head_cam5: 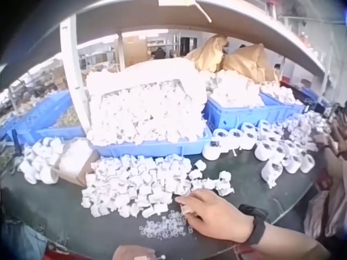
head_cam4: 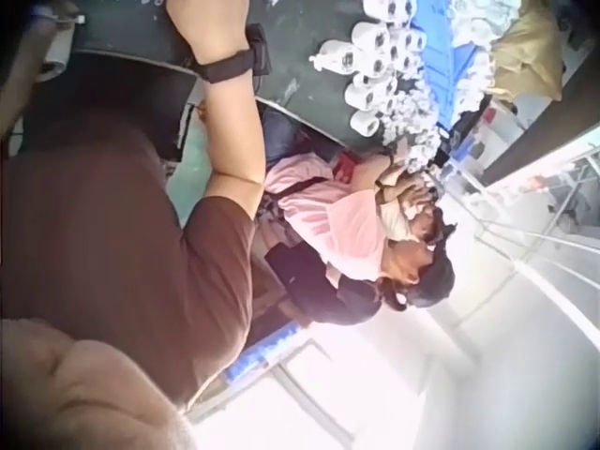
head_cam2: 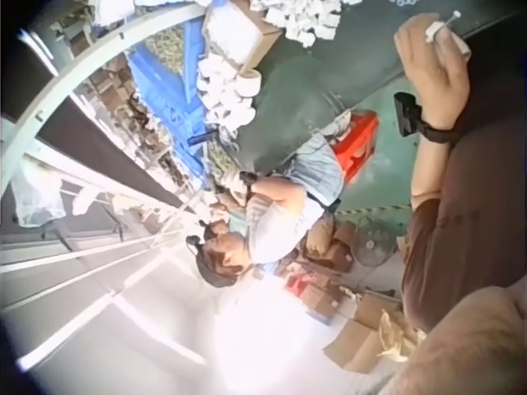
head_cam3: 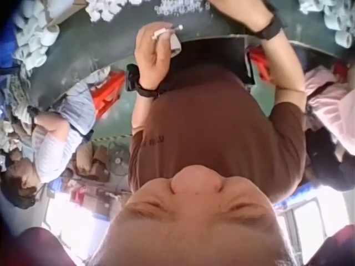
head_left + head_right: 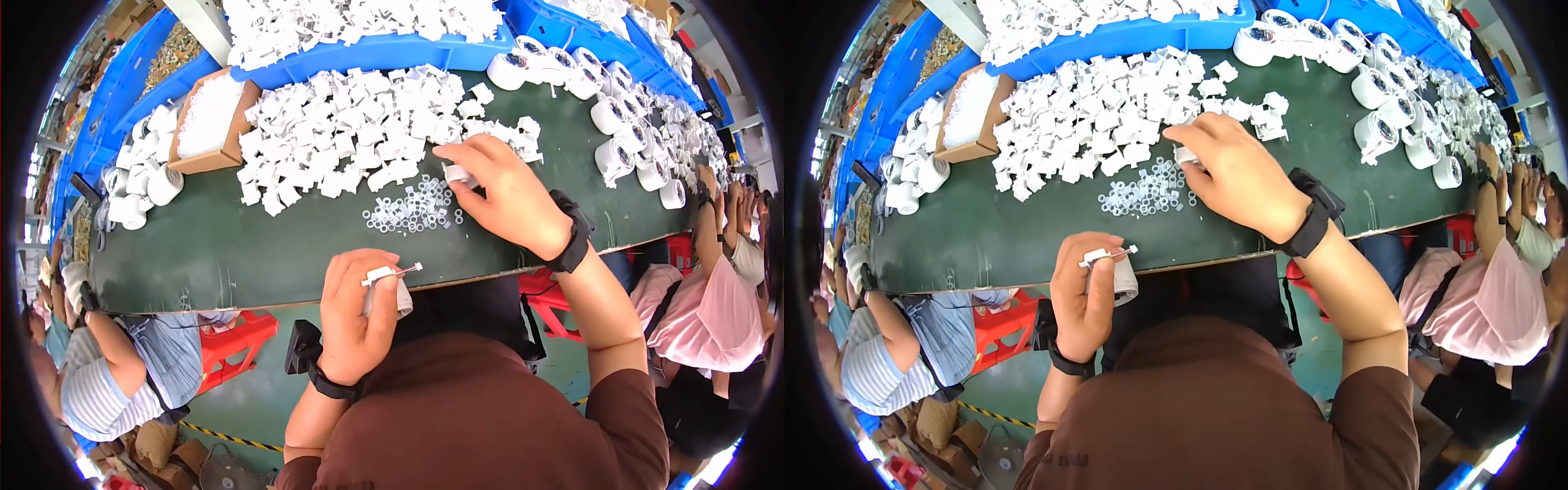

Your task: The person picks up a white plastic component and a small white ring, fits the ring onto the component, and then presses a white cap onto the assembly. This process is repeated multiple times with additional components, rings, and caps.

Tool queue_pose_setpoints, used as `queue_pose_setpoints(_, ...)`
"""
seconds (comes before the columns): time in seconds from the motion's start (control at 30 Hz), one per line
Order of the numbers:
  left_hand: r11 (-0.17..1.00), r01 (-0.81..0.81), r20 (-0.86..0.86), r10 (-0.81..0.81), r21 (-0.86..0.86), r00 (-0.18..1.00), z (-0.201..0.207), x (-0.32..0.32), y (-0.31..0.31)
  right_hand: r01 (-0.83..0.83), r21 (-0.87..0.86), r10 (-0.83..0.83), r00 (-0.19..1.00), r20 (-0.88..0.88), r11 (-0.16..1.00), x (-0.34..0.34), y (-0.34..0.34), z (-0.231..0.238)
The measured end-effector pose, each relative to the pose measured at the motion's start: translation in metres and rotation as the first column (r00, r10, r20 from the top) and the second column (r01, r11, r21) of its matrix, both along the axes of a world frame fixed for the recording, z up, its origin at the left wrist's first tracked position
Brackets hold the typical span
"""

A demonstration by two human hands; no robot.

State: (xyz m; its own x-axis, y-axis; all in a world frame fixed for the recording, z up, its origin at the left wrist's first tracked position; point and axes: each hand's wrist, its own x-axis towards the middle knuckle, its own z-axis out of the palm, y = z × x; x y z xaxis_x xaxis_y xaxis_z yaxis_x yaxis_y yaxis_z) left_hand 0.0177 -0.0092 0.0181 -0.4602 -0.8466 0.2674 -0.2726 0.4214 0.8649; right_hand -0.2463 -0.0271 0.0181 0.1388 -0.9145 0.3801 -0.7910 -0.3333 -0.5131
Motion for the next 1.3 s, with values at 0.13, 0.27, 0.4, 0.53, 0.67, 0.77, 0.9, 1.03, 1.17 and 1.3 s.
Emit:
queue_pose_setpoints(0.13,0.997,-0.018,-0.061,0.022,0.071,0.998,-0.002,0.001,-0.003,-0.02,0.086,0.021,1.0,-0.011,0.996,-0.006,0.006,0.0)
queue_pose_setpoints(0.27,0.996,-0.02,-0.092,0.029,0.092,0.995,-0.004,0.004,0.0,0.027,0.175,-0.039,0.997,0.063,0.984,-0.008,0.005,0.007)
queue_pose_setpoints(0.4,0.991,-0.026,-0.098,0.039,0.13,0.994,0.0,0.007,0.001,0.086,0.204,-0.147,0.94,0.307,0.975,-0.02,0.003,0.015)
queue_pose_setpoints(0.53,0.986,0.066,-0.12,-0.048,0.151,0.992,0.001,0.006,0.0,0.0,0.361,-0.221,0.791,0.57,0.933,-0.006,0.025,0.037)
queue_pose_setpoints(0.67,0.959,0.271,-0.138,-0.258,0.082,0.956,-0.002,-0.01,0.005,-0.29,0.344,-0.172,0.487,0.856,0.893,0.038,0.057,0.032)
queue_pose_setpoints(0.77,0.967,0.25,-0.126,-0.243,0.043,0.962,-0.003,-0.017,0.008,-0.397,0.475,-0.358,0.334,0.872,0.786,0.049,0.07,0.024)
queue_pose_setpoints(0.9,0.963,0.242,-0.077,-0.233,0.122,0.969,0.004,-0.01,0.003,-0.289,0.496,-0.332,0.467,0.82,0.819,0.053,0.072,0.017)
queue_pose_setpoints(1.03,0.953,0.3,-0.053,-0.297,0.048,0.953,0.003,-0.006,-0.007,-0.232,0.249,-0.025,0.683,0.73,0.94,0.051,0.068,0.008)
queue_pose_setpoints(1.17,0.954,0.295,-0.029,-0.294,0.062,0.955,0.004,-0.003,-0.009,-0.18,0.072,0.151,0.94,0.306,0.981,0.049,0.062,0.016)
queue_pose_setpoints(1.3,0.936,0.349,0.021,-0.35,0.047,0.937,0.005,-0.001,-0.009,-0.132,-0.022,0.133,0.958,0.255,0.991,0.054,0.063,0.014)
